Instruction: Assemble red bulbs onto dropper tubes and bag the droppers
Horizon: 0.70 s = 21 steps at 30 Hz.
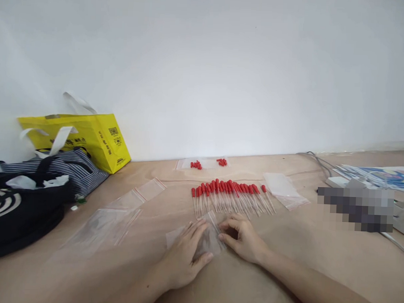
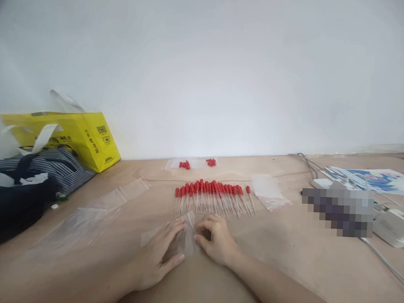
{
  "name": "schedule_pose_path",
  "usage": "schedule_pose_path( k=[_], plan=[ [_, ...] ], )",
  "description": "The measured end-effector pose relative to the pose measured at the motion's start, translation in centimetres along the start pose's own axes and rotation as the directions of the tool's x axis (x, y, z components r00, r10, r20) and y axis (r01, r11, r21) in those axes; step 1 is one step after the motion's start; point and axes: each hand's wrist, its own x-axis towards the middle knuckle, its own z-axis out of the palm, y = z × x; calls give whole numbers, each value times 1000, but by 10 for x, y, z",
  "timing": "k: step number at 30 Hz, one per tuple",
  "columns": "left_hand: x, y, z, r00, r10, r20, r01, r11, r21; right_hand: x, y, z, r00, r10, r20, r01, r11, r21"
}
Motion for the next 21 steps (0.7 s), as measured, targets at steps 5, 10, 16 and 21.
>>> schedule_pose_path(
  k=[5,10,16,21],
  plan=[
    [0,1,-1,998,9,68,-15,997,78,0,-2,2,1000,2,-10,-2,1000,-9],
    [-1,3,-5,992,0,126,-12,995,97,3,-1,3,1000,-30,6,30,999,-39],
    [-2,-6,-7,988,65,141,-73,996,53,2,-2,-5,908,-356,222,370,929,-22],
    [-1,-8,-9,981,90,174,-101,993,58,1,0,-8,836,-408,366,450,892,-34]
  ],
)
